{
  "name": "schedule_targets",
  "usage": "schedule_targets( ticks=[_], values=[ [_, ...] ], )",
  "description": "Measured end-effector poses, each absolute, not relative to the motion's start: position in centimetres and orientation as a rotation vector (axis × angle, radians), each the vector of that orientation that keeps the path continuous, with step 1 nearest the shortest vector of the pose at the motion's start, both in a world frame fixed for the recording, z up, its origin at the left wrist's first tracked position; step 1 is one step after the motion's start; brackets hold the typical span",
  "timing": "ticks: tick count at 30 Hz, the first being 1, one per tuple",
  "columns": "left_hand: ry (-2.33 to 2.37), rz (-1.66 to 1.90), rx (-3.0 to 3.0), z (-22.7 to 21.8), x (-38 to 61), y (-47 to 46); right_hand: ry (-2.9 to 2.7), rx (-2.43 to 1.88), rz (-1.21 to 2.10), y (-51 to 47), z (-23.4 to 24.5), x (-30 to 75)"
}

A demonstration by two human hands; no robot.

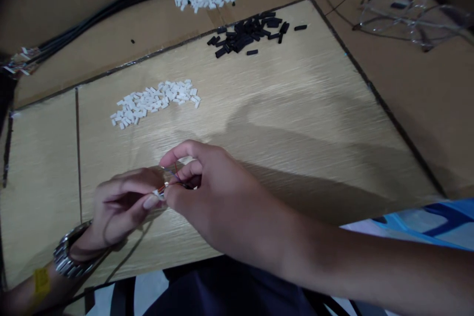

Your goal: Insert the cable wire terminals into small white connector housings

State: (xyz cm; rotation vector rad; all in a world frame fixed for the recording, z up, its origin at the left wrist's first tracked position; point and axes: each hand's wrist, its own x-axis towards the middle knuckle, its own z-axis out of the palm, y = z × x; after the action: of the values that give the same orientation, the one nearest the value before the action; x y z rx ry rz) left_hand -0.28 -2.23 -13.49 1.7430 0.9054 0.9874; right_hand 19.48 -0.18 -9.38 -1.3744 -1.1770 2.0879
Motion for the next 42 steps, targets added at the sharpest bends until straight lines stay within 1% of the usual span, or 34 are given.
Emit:
schedule_targets(
  ticks=[7,12,18,22,26,29,34,36,39,42],
  values=[
    [1.003,0.932,1.981,-12.6,0.1,-2.4,-1.165,-1.413,2.105,0.2,-9.5,19.4],
    [1.051,0.916,1.984,-13.0,0.3,-2.7,-1.162,-1.373,2.097,0.1,-10.2,19.6],
    [1.132,0.874,1.628,-12.8,0.1,-2.3,-1.150,-1.258,2.050,0.4,-10.8,19.2],
    [1.062,0.810,1.243,-12.7,-0.7,-1.8,-1.169,-1.162,1.981,0.6,-10.9,18.9],
    [0.987,0.756,0.954,-13.3,-1.6,-1.4,-1.223,-1.181,1.976,1.1,-11.0,19.0],
    [0.953,0.777,0.913,-13.8,-1.7,-1.2,-1.284,-1.229,1.975,1.7,-10.7,19.2],
    [0.894,0.876,0.978,-14.3,-1.7,-1.4,-1.260,-1.217,2.248,2.5,-10.1,19.3],
    [0.885,0.886,0.989,-14.5,-1.7,-1.4,-1.238,-1.200,2.308,2.7,-10.0,19.2],
    [0.875,0.889,0.996,-14.6,-1.7,-1.4,-1.253,-1.219,2.317,2.9,-9.8,18.9],
    [0.891,0.905,0.995,-14.5,-1.7,-1.4,-1.372,-1.243,2.256,3.0,-9.8,18.9]
  ],
)
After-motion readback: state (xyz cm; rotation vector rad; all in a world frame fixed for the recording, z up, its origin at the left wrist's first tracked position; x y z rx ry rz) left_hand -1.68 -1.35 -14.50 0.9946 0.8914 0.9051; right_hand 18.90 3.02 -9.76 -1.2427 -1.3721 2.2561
